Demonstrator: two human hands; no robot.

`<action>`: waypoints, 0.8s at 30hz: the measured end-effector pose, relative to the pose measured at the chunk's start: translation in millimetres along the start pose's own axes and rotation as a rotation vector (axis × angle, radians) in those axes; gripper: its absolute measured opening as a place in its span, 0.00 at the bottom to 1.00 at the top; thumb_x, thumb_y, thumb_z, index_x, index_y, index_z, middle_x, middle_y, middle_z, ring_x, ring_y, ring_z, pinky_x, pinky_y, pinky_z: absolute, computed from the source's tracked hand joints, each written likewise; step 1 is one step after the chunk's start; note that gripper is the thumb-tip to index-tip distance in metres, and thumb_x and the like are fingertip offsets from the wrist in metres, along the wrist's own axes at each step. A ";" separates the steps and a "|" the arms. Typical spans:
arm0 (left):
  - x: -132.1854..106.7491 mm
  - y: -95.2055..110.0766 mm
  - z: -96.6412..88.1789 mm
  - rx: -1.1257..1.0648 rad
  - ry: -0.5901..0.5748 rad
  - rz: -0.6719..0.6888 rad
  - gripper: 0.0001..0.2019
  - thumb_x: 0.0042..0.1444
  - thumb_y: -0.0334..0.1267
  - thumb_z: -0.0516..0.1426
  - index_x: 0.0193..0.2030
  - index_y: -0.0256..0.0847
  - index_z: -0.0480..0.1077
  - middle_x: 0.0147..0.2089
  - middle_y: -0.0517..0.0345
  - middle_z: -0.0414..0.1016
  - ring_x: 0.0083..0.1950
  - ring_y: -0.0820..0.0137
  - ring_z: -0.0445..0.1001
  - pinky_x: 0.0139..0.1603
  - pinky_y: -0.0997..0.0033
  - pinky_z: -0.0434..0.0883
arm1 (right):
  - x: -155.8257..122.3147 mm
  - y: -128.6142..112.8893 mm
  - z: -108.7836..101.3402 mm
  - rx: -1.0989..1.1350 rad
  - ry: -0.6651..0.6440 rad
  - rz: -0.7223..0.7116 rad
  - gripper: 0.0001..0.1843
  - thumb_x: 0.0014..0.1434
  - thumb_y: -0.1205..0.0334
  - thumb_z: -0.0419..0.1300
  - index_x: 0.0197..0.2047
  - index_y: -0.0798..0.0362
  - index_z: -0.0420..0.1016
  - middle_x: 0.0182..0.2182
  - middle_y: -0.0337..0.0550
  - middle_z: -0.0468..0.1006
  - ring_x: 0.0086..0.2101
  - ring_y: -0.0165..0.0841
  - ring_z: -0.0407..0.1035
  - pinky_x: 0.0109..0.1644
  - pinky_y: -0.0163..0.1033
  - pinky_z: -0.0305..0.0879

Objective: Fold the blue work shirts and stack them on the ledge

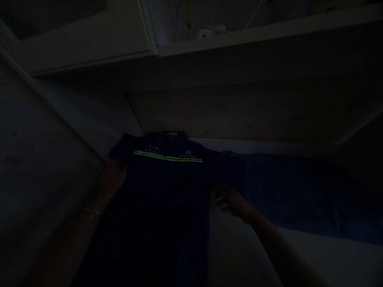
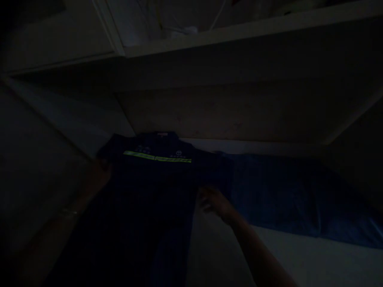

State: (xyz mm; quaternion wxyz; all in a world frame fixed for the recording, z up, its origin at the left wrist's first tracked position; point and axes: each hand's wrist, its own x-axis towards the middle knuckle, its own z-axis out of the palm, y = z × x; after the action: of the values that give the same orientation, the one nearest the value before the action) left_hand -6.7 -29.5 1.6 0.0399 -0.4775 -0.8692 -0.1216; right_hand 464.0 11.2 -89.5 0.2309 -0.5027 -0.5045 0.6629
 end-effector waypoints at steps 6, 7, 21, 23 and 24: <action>-128.2 -51.2 41.8 0.043 -0.339 -0.012 0.22 0.58 0.51 0.47 0.43 0.36 0.73 0.44 0.42 0.78 0.46 0.56 0.77 0.49 0.61 0.70 | -55.0 41.9 69.3 -0.347 -0.458 -0.009 0.27 0.60 0.35 0.53 0.36 0.54 0.70 0.26 0.40 0.75 0.23 0.28 0.69 0.25 0.32 0.62; -144.1 -59.5 43.8 0.067 -0.377 0.001 0.21 0.58 0.50 0.48 0.43 0.36 0.74 0.45 0.41 0.78 0.48 0.55 0.77 0.50 0.60 0.69 | -58.5 44.9 74.2 -0.387 -0.449 -0.051 0.25 0.60 0.38 0.55 0.34 0.54 0.70 0.24 0.39 0.74 0.23 0.27 0.69 0.25 0.31 0.60; -161.6 -99.4 -11.3 -0.050 -0.199 -0.164 0.16 0.62 0.48 0.42 0.42 0.44 0.67 0.45 0.49 0.79 0.49 0.58 0.76 0.52 0.60 0.70 | -72.8 64.2 84.6 -0.219 -0.281 -0.365 0.10 0.58 0.61 0.56 0.44 0.50 0.62 0.33 0.37 0.72 0.31 0.29 0.67 0.35 0.35 0.64; -154.7 -118.1 -26.3 -0.033 -0.112 -0.212 0.16 0.62 0.48 0.42 0.43 0.45 0.66 0.46 0.51 0.80 0.48 0.59 0.77 0.50 0.60 0.72 | -82.2 63.9 83.0 -0.401 -0.418 -0.521 0.27 0.55 0.52 0.63 0.56 0.48 0.63 0.48 0.44 0.74 0.45 0.37 0.69 0.49 0.43 0.66; -152.8 -124.3 -32.8 -0.006 -0.088 -0.220 0.16 0.63 0.49 0.41 0.43 0.46 0.66 0.45 0.54 0.80 0.47 0.60 0.77 0.47 0.61 0.72 | -86.6 65.8 84.3 -0.526 -0.483 -0.609 0.35 0.52 0.49 0.66 0.61 0.46 0.61 0.56 0.46 0.70 0.53 0.42 0.66 0.55 0.47 0.63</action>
State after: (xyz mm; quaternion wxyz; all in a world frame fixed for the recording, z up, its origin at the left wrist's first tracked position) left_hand -30.1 -227.0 -16.6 -0.0133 -0.3843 -0.9169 -0.1070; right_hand 435.0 -121.3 -112.4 0.1556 -0.2046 -0.8191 0.5128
